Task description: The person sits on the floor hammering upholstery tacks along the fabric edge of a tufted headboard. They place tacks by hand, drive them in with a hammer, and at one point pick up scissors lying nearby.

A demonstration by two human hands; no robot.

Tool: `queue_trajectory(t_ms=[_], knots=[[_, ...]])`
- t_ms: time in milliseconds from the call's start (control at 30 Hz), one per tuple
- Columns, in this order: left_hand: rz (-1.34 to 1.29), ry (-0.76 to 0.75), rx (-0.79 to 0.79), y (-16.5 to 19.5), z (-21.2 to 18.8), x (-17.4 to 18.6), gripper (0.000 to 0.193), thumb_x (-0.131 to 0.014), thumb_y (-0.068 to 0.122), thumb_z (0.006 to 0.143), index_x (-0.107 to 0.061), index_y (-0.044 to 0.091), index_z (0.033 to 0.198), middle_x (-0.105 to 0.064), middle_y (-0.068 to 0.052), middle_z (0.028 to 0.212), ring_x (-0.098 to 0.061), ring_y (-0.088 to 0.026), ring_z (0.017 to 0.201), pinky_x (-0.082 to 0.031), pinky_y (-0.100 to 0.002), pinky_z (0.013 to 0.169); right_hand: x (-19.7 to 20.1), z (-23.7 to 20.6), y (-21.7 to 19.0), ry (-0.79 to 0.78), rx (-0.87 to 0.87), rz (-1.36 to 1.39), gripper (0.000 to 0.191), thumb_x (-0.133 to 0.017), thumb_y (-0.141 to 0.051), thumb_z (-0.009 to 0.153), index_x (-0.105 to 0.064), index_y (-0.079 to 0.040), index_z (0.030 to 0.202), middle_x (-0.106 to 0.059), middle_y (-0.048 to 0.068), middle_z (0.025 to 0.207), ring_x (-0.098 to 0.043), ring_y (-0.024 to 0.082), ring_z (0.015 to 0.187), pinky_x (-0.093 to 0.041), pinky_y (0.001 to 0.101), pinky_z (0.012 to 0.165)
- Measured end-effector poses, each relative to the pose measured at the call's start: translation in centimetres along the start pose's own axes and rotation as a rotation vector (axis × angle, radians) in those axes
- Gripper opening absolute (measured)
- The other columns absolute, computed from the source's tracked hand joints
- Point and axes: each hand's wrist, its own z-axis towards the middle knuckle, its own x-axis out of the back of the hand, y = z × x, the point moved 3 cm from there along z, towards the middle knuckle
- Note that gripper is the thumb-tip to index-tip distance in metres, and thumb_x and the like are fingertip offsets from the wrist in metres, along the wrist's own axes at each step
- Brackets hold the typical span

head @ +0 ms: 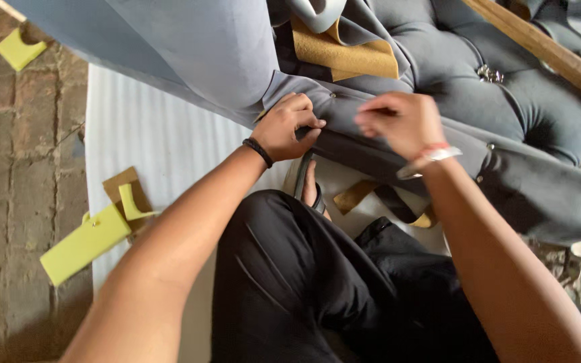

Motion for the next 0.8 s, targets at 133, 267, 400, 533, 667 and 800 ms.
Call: queue_trajectory(t_ms=[133,267,400,533,667,800], knots=[[-0.034,0.054,-0.015,-0.2,-0.3,-0.1,0.006,-0.078,0.009,0.083,-0.072,0.008,0.083,-0.056,-0.009,0.087,-0.057,-0.029,0.087,-0.049,-0.04,0.078,-4.1,1.3,-1.2,-0.025,-0.09,-0.095,0.014,-0.07,0.002,0.092,-0.077,0.002,0.104,-0.077,0.009,0.085,-0.074,0.011,0.074,-0.061,0.0253,0.069],[-0.073,0.09,0.025,-0.6,-0.7,-0.2,0.006,-0.077,0.008,0.082,-0.072,0.007,0.08,-0.058,-0.009,0.086,-0.058,-0.03,0.088,-0.05,-0.04,0.078,-5.1,1.8,-1.5,-0.069,-0.059,-0.185,0.022,-0.066,0.005,0.09,-0.078,0.0,0.108,-0.078,0.008,0.089,-0.075,0.011,0.078,-0.063,0.0257,0.071],[-0.107,0.116,0.058,-0.5,-1.3,-0.1,0.004,-0.076,0.009,0.08,-0.073,0.007,0.081,-0.06,-0.009,0.087,-0.06,-0.03,0.09,-0.052,-0.038,0.079,-5.3,1.8,-1.5,-0.111,-0.203,-0.25,0.014,-0.068,-0.004,0.094,-0.077,0.0,0.104,-0.077,0.009,0.085,-0.075,0.014,0.072,-0.063,0.0281,0.067],[-0.101,0.144,0.118,-0.1,-1.3,-0.2,0.005,-0.079,0.012,0.08,-0.075,0.009,0.082,-0.061,-0.006,0.088,-0.062,-0.027,0.09,-0.053,-0.038,0.08,-5.4,2.2,-2.0,-0.203,-0.294,-0.356,0.019,-0.066,-0.015,0.098,-0.077,0.0,0.098,-0.075,0.008,0.081,-0.073,0.015,0.069,-0.062,0.03,0.064],[-0.06,0.136,0.192,-0.4,-0.9,-0.4,0.006,-0.082,0.015,0.077,-0.079,0.013,0.08,-0.062,-0.003,0.083,-0.065,-0.023,0.084,-0.054,-0.036,0.075,-5.4,3.0,-2.0,-0.234,-0.422,-0.342,0.024,-0.069,-0.023,0.097,-0.078,-0.001,0.095,-0.073,0.009,0.079,-0.071,0.015,0.067,-0.062,0.0307,0.064],[-0.073,0.047,0.265,-1.2,-0.3,-0.6,0.01,-0.085,0.017,0.076,-0.08,0.013,0.083,-0.064,-0.004,0.083,-0.067,-0.022,0.077,-0.054,-0.035,0.069,-5.4,4.0,-1.5,-0.304,-0.479,-0.396,0.028,-0.071,-0.027,0.096,-0.078,0.0,0.094,-0.072,0.009,0.078,-0.071,0.016,0.067,-0.062,0.0316,0.064]])
